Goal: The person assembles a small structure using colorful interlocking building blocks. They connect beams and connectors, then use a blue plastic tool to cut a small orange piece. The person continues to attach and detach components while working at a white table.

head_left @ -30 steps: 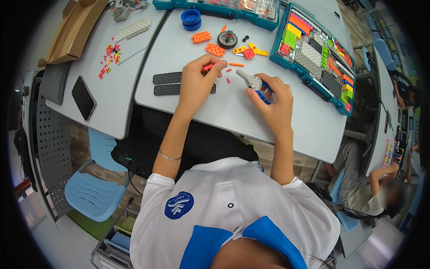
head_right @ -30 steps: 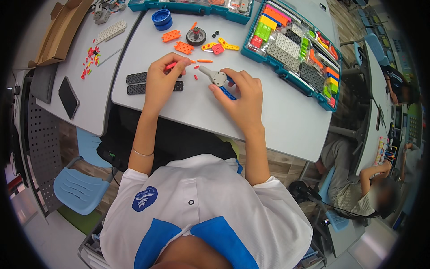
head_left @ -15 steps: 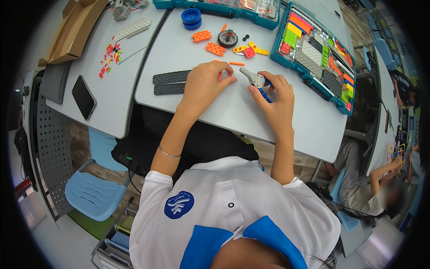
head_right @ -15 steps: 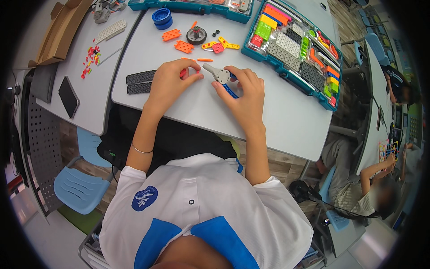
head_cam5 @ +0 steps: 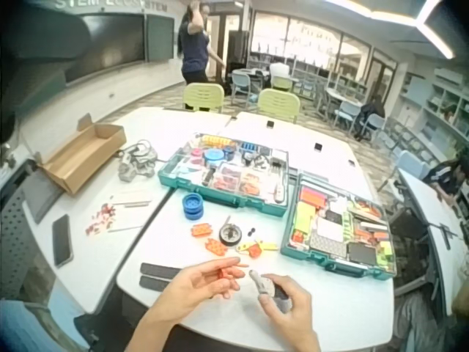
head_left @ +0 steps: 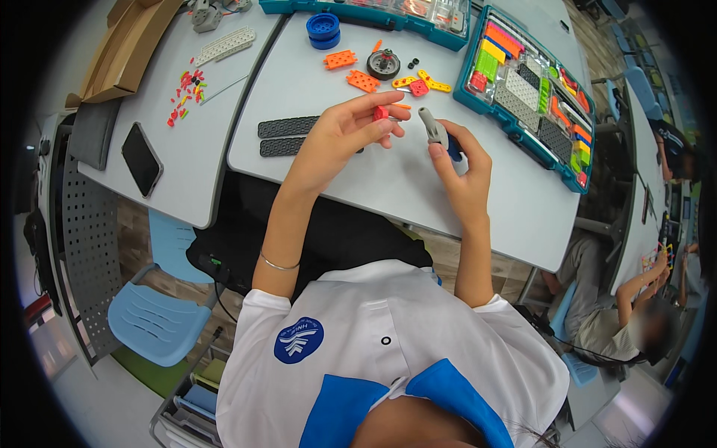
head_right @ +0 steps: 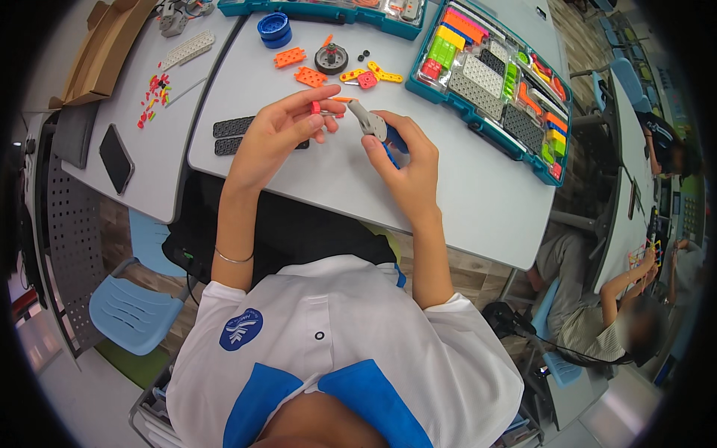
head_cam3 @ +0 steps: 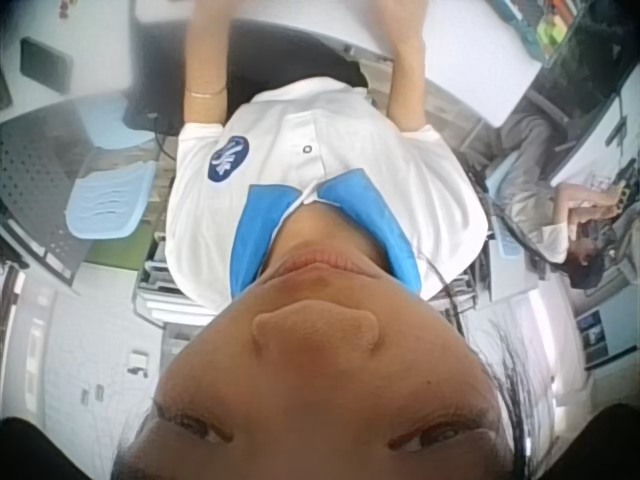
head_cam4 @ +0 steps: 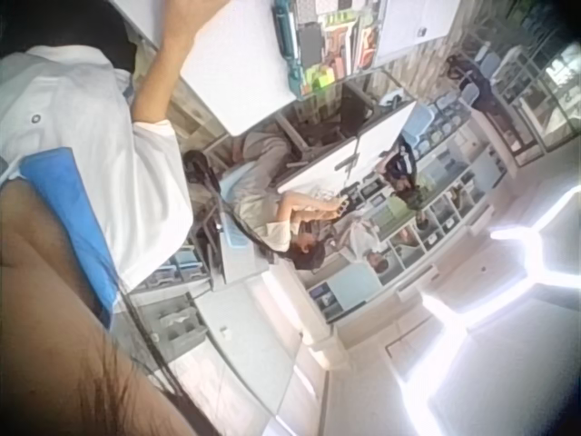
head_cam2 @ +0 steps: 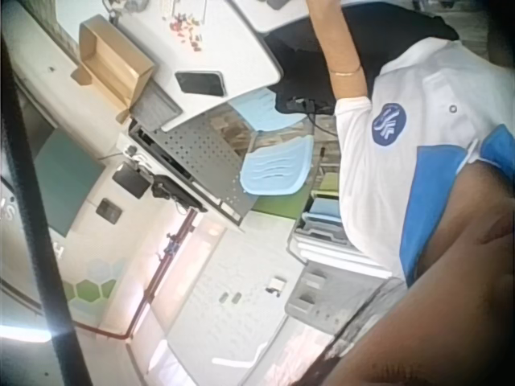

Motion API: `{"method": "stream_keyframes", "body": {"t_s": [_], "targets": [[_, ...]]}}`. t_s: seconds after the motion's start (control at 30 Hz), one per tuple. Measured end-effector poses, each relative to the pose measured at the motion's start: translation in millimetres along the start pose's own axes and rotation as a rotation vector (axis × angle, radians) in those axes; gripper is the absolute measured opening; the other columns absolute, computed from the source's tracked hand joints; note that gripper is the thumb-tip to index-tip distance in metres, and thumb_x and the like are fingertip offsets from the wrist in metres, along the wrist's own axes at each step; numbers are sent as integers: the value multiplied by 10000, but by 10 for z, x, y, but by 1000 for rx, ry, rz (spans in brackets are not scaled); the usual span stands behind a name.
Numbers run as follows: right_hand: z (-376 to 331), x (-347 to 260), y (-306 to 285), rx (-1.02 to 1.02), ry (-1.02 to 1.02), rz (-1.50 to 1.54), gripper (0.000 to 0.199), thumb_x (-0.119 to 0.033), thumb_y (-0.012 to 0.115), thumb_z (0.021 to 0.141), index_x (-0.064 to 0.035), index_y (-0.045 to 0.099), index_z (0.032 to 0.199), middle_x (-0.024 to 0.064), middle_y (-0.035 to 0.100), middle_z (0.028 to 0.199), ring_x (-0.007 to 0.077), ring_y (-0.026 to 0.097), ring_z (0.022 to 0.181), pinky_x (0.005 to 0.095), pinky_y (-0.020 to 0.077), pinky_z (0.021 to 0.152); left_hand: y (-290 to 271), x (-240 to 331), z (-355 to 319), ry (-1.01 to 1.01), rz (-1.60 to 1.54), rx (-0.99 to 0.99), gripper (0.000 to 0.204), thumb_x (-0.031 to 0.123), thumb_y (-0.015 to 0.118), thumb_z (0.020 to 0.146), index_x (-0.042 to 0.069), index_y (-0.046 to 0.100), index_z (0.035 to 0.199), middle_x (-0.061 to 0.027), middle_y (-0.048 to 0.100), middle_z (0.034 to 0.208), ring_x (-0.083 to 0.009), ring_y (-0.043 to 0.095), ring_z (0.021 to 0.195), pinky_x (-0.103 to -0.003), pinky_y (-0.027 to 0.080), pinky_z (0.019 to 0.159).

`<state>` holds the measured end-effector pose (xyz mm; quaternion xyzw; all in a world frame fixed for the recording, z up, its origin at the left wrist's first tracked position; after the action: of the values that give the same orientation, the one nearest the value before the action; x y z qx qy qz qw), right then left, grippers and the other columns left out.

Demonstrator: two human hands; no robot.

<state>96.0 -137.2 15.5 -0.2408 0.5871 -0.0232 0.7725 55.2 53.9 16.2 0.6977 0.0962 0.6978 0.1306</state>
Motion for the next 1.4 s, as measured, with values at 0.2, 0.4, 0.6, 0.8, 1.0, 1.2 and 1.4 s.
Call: {"method": "stream_keyframes", "body": {"t_s": [0.2,0.4,0.6,0.8,1.0,1.2,1.4], "targets": [[-4,-11,56,-117,106,489,315,-238,596,967,10,629,1158,42,604,886,125,559,797,277,461,756,145,-79,-7,16,-46,3,377,155,537,1013,-25,541,1344,-168,607,1297,-202,648,1043,-297,520,854],[-1,38,-14,-67,144,428,331,-273,566,993,15,625,1144,19,558,861,93,512,779,249,435,723,256,102,-138,225,779,210,318,41,620,934,21,637,1251,-129,596,1199,-192,656,959,-293,529,826],[2,84,-23,-27,174,400,321,-258,607,979,18,624,1143,19,576,879,79,506,779,237,429,714,254,-82,-237,240,924,210,322,57,719,856,20,687,1174,-96,629,1099,-212,658,940,-318,540,793],[-26,156,-6,10,153,206,322,-248,691,922,-1,645,1124,24,600,895,93,529,758,257,446,704,290,-196,-256,433,963,252,255,66,748,820,8,726,1067,-113,700,1097,-252,671,933,-341,547,789],[13,17,-51,128,-26,-211,358,-225,763,838,-18,658,1110,71,614,876,172,564,737,281,457,696,303,-266,-307,505,949,323,243,41,752,809,-3,726,1046,-123,717,1098,-250,687,910,-329,548,796],[-7,119,-71,168,-103,-583,380,-239,776,812,-60,664,1127,75,595,960,249,562,923,360,428,838,292,-296,-363,481,874,352,231,-4,746,808,-15,722,1038,-134,716,1117,-241,700,885,-308,561,767],[-39,-127,-45,264,-281,-792,354,-215,770,813,-72,677,1124,92,612,1061,265,559,1014,376,407,906,258,-318,-367,443,799,365,216,-13,733,824,-18,724,1040,-139,715,1129,-238,709,907,-301,566,783]]}}
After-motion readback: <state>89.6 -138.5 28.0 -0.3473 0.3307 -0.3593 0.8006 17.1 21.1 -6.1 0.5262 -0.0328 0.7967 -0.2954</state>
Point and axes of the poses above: each hand's wrist, its own z-axis towards the middle knuckle, its own y-axis out of the palm, x = y × z, the point moved 5 cm from there along z, towards the middle knuckle
